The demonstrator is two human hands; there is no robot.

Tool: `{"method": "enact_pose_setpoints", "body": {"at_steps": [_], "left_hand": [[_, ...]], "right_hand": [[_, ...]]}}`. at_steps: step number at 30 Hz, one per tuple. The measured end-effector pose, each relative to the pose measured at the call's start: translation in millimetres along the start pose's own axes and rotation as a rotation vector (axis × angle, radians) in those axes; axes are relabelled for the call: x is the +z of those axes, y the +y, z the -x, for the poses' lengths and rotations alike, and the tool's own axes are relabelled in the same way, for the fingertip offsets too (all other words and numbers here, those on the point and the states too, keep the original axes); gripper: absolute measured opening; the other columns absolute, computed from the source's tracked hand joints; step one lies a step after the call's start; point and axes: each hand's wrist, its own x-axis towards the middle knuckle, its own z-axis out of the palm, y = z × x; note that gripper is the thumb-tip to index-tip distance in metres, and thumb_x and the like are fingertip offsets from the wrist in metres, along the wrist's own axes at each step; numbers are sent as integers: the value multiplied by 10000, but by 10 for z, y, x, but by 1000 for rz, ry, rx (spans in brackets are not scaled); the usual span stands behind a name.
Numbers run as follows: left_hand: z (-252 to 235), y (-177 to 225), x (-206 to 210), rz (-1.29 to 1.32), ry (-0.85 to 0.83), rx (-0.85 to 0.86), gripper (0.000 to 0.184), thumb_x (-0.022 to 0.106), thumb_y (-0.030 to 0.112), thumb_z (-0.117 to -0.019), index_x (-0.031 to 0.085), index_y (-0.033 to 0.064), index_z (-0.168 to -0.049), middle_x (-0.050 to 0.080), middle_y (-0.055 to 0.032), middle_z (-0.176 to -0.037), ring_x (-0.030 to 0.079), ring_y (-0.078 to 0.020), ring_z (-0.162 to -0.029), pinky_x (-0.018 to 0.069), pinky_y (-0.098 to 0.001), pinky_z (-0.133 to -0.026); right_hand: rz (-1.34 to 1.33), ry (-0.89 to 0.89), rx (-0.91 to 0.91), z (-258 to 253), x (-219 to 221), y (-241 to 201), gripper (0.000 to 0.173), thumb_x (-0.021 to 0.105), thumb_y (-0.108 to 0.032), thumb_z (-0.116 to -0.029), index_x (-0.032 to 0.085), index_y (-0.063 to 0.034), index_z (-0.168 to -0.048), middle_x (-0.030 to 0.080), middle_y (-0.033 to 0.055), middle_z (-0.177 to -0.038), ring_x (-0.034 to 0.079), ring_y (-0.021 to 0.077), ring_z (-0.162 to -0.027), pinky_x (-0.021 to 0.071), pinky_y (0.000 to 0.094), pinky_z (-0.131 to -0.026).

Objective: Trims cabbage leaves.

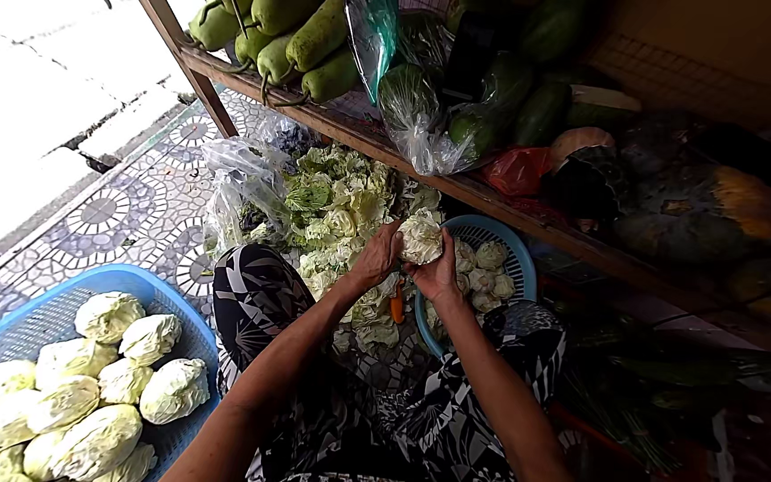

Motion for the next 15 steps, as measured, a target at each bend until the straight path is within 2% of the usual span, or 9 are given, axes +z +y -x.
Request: {"method": "enact_pose_setpoints", "body": {"at_steps": [3,7,12,15], "left_hand": [[26,38,32,-42,67,-99,428,304,148,-1098,510,-123,-1358,637,-324,-1199,661,-440,-1093,513,-528,-971],[7,111,9,-76,18,-266,408,303,146,-1106,502,-100,-1365,664,-318,-1096,681,-452,-1004,530,-562,-901],[-17,121,38,-114,-35,-386,392,300,146,-1110,496,-113,-1329,665,-317,-1018,684,-457,-969,532,-567,-877],[-23,96,68,-91,-26,-446,370,316,143,-1107,500,-105,-1311,666,-311,-1000,684,-454,-963,531,-572,-871]], "right_hand": [[15,0,7,32,58,54,554,342,-613,-1045,487,-188,-1371,645,122,-1142,684,209,-824,573,309,-612],[-7,33,16,-4,57,125,523,378,-588,-1044,491,-203,-1380,636,129,-1160,679,227,-857,572,323,-634],[-29,73,47,-50,26,175,516,387,-574,-1045,482,-188,-1375,625,135,-1155,672,230,-850,565,319,-628],[-50,96,68,-60,9,200,550,392,-595,-1037,460,-192,-1404,606,139,-1192,663,238,-882,564,331,-666]]}}
